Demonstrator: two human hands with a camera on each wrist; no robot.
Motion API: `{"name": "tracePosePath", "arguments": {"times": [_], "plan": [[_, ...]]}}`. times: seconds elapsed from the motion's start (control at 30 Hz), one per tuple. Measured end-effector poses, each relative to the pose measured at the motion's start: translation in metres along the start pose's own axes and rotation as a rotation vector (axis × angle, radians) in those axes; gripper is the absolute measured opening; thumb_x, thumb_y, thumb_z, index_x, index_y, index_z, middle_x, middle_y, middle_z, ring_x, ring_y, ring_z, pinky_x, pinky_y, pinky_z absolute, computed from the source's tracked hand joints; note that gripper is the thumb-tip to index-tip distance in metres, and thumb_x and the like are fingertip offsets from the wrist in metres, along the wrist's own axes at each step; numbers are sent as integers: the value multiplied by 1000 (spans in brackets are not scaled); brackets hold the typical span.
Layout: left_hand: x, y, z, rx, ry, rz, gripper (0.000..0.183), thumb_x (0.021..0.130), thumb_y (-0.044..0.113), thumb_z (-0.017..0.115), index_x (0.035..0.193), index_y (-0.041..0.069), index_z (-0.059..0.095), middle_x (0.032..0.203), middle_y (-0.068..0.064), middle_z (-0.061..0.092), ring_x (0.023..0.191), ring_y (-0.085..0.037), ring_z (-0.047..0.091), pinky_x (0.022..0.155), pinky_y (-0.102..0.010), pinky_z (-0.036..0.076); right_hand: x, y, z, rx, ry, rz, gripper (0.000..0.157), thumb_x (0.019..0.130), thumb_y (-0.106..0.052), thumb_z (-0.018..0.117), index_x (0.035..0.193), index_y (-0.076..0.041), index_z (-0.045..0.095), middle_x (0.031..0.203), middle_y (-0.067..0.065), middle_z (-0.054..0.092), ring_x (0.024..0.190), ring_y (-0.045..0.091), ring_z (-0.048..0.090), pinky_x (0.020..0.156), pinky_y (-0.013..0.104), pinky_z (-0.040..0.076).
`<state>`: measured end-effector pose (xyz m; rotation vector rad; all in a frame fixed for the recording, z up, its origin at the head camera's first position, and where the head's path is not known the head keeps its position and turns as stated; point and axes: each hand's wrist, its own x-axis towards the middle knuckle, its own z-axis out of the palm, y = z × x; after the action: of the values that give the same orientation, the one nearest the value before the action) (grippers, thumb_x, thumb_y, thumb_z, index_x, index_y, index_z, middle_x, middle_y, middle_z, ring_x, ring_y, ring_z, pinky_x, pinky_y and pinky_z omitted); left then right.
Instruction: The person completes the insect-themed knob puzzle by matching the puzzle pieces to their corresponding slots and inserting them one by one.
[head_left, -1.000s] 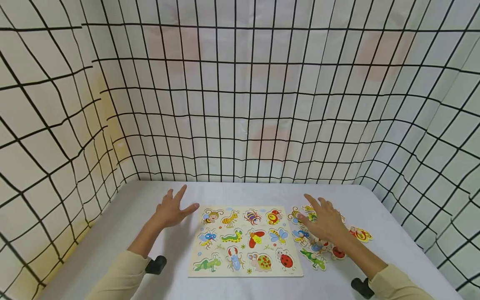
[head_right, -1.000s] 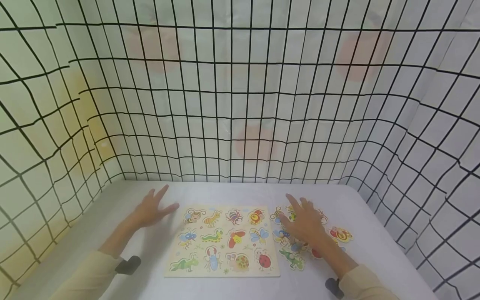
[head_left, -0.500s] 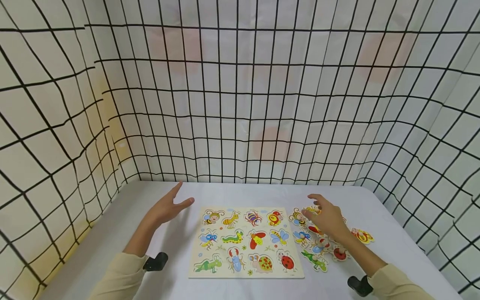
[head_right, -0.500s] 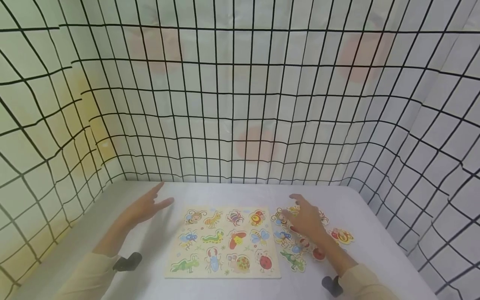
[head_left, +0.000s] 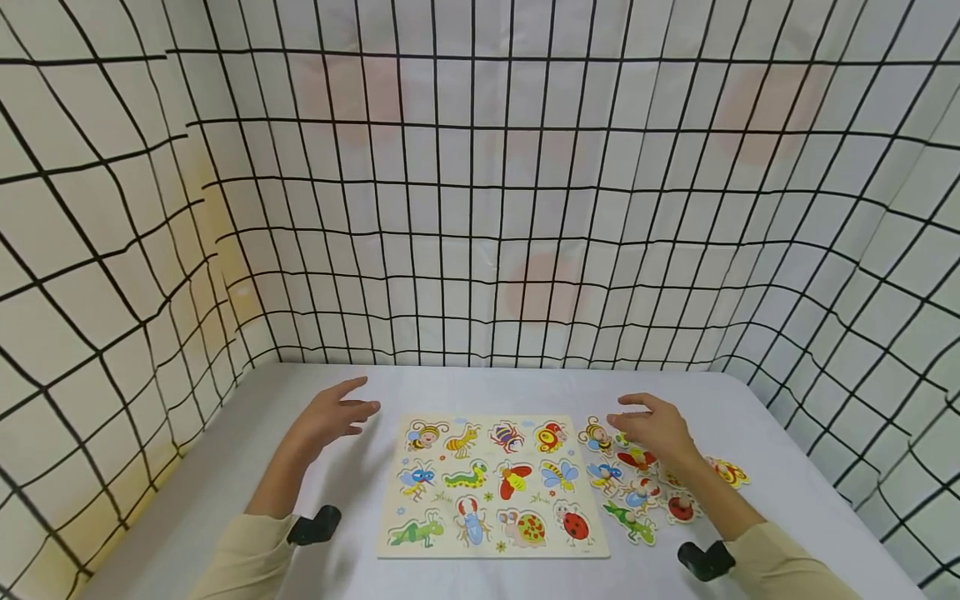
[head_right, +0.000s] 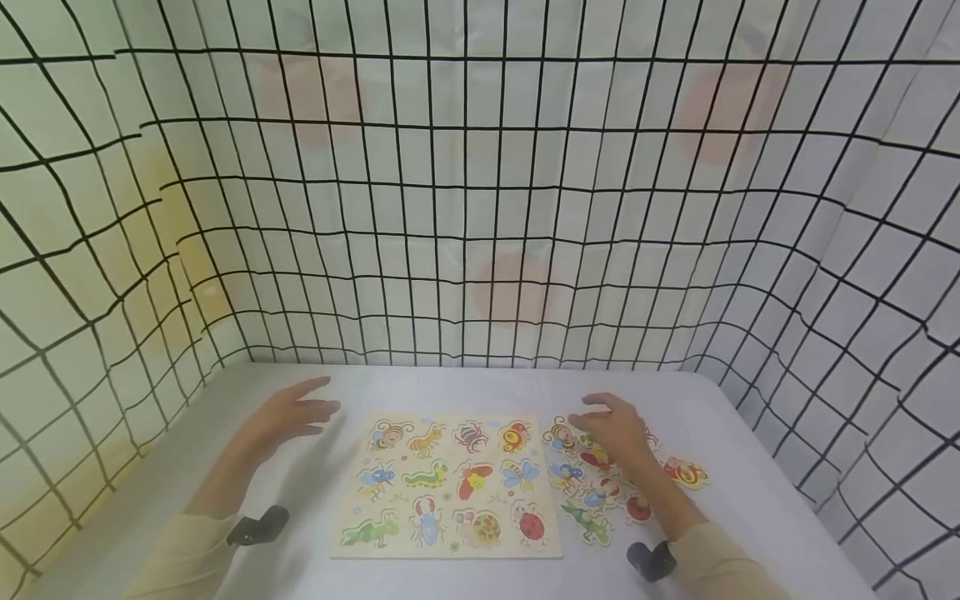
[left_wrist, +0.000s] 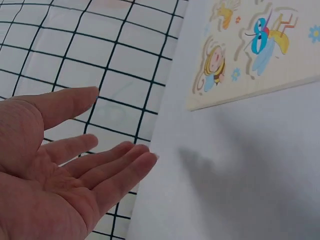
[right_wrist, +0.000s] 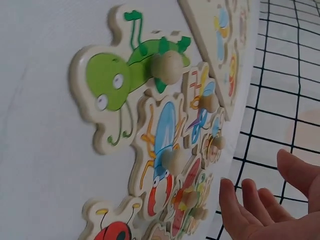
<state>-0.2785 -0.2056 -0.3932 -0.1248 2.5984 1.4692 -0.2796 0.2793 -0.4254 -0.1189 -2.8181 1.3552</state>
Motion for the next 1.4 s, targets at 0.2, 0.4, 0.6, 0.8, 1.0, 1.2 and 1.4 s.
{"name": "tracePosePath", "arguments": {"times": [0.2, 0.4, 0.6, 0.8, 1.0, 1.2, 1.4], "plan": [[1, -6, 4, -90, 57, -27, 55, 96, 15, 66, 148, 4, 50, 134, -23, 65, 114, -32, 69, 95, -41, 56, 0, -3, 0, 153, -35, 68, 58, 96, -34, 68, 142, -1, 55, 134, 24, 63, 112, 35, 69, 95, 43, 56], [0, -17, 14, -193, 124, -45, 46, 94, 9, 68, 139, 0, 59, 129, -24, 67, 104, -27, 72, 85, -34, 59, 1, -4, 1, 215, -47, 98, 51, 97, -30, 67, 138, -1, 59, 134, 20, 64, 111, 32, 69, 100, 45, 53], [-2, -22, 25, -227, 141, -66, 41, 93, 10, 70, 131, -1, 64, 120, -22, 70, 86, -22, 74, 80, -32, 60, 5, 1, 5, 180, -73, 142, 56, 94, -39, 70, 138, -5, 60, 136, 19, 63, 112, 30, 68, 100, 48, 51], [3, -32, 31, -213, 127, -78, 38, 91, 11, 72, 127, -1, 67, 115, -19, 71, 78, -17, 72, 76, -31, 60, 11, 9, 13, 157, -45, 152, 51, 93, -37, 71, 134, -7, 64, 134, 18, 64, 105, 25, 70, 91, 37, 55], [9, -38, 38, -161, 136, -98, 34, 90, 15, 73, 121, 1, 70, 101, -12, 74, 76, -17, 71, 73, -29, 57, 16, 14, 19, 127, -32, 137, 47, 91, -33, 72, 130, -7, 67, 124, 16, 69, 93, 21, 66, 79, 28, 53], [12, -42, 46, -151, 141, -115, 30, 89, 14, 75, 116, 1, 71, 94, -10, 73, 73, -18, 69, 70, -29, 57, 18, 17, 22, 85, -30, 115, 44, 91, -31, 73, 127, -6, 68, 121, 15, 71, 93, 21, 67, 78, 28, 53], [9, -44, 51, -152, 146, -133, 29, 89, 14, 75, 114, 0, 71, 92, -11, 72, 72, -19, 67, 68, -27, 57, 18, 17, 22, 62, -21, 107, 42, 89, -28, 75, 123, -5, 70, 119, 15, 71, 90, 21, 65, 75, 26, 52]]}}
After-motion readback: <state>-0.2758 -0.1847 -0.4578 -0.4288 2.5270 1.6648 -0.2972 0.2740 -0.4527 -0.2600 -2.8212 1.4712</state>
